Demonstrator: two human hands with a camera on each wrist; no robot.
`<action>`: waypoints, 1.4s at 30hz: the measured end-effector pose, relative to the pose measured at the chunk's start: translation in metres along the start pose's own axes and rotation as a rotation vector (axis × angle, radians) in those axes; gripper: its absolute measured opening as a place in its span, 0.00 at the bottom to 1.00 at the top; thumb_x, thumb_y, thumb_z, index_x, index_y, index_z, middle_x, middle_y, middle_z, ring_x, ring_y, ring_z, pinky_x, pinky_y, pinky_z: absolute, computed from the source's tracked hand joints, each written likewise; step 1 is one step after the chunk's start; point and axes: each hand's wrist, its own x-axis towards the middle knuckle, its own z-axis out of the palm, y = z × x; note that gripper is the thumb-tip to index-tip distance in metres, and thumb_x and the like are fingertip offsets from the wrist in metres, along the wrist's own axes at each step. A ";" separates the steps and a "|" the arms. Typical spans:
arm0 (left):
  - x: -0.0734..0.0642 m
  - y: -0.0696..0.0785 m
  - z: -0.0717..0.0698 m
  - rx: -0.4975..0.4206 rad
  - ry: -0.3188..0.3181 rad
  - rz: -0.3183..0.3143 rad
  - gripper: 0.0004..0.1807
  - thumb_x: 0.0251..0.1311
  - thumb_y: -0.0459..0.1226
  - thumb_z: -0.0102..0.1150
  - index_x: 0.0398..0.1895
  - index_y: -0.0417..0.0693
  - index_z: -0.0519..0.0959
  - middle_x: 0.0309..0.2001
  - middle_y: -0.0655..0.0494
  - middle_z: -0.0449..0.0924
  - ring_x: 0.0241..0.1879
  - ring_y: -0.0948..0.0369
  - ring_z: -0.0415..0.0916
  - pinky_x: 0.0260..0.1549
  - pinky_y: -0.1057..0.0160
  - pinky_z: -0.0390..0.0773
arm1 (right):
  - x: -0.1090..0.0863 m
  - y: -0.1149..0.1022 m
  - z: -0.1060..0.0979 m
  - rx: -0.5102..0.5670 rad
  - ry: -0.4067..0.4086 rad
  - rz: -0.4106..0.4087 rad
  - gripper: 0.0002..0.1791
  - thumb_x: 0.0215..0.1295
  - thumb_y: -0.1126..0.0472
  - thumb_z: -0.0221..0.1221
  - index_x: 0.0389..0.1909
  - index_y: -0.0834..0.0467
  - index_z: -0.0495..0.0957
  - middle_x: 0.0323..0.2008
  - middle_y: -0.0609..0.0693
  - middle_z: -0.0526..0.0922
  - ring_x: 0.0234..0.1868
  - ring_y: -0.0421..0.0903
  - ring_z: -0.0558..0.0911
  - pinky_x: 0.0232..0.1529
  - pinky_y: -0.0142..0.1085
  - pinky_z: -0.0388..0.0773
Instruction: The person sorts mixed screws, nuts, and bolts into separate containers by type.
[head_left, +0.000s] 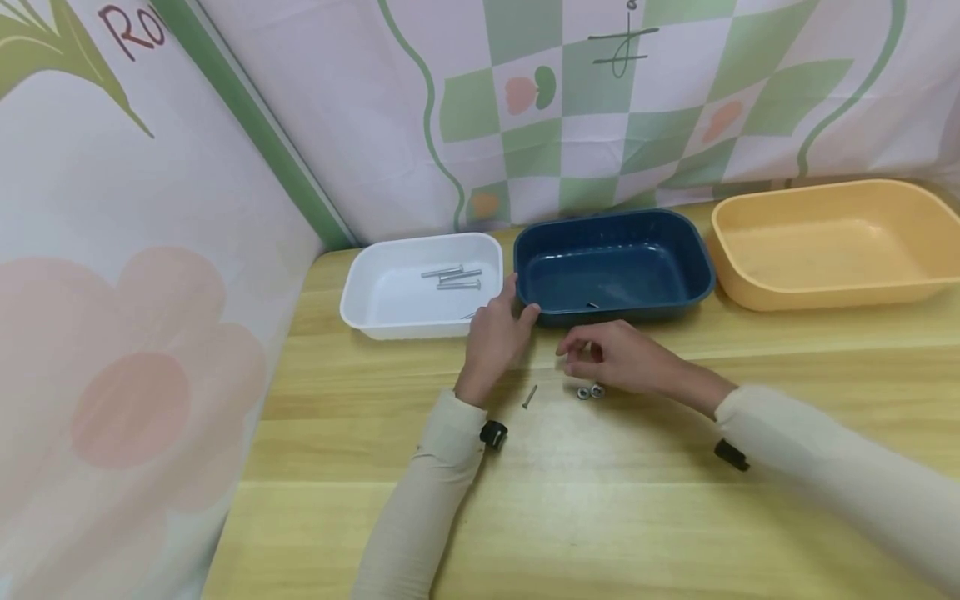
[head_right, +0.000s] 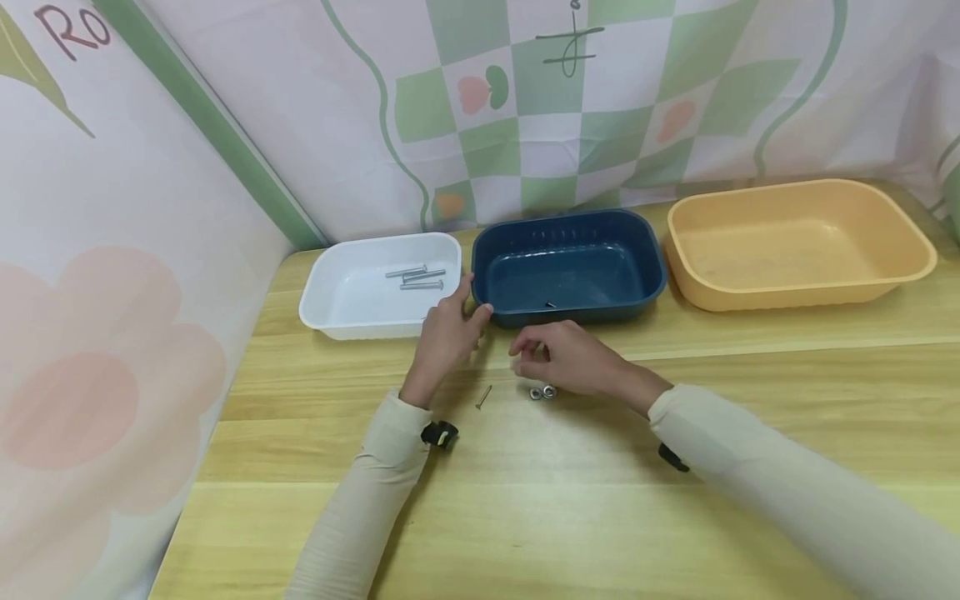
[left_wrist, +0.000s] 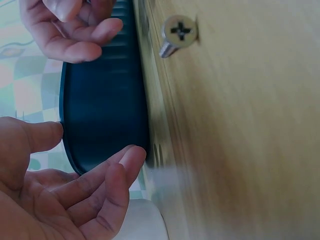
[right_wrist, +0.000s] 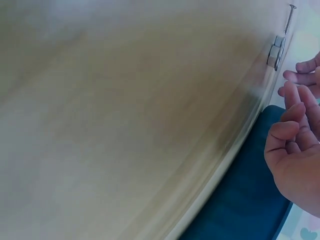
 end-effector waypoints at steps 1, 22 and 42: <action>0.000 0.000 0.000 0.001 -0.001 -0.002 0.34 0.71 0.46 0.57 0.77 0.50 0.62 0.63 0.44 0.76 0.56 0.48 0.77 0.55 0.50 0.75 | 0.001 -0.001 0.001 0.004 -0.007 -0.001 0.09 0.64 0.63 0.67 0.45 0.56 0.84 0.34 0.41 0.84 0.25 0.41 0.74 0.25 0.34 0.70; 0.001 0.001 -0.002 0.009 -0.021 -0.011 0.34 0.72 0.47 0.56 0.77 0.51 0.61 0.63 0.44 0.76 0.55 0.48 0.77 0.53 0.50 0.76 | 0.014 -0.006 0.015 0.017 -0.075 -0.077 0.12 0.60 0.66 0.69 0.45 0.60 0.84 0.32 0.41 0.82 0.31 0.41 0.78 0.35 0.35 0.78; 0.000 0.000 -0.001 0.002 -0.021 -0.010 0.33 0.72 0.47 0.55 0.77 0.51 0.61 0.63 0.46 0.76 0.56 0.49 0.77 0.55 0.50 0.75 | 0.024 -0.014 0.025 -0.018 -0.144 -0.092 0.16 0.55 0.68 0.72 0.46 0.59 0.85 0.38 0.47 0.84 0.34 0.47 0.77 0.38 0.38 0.76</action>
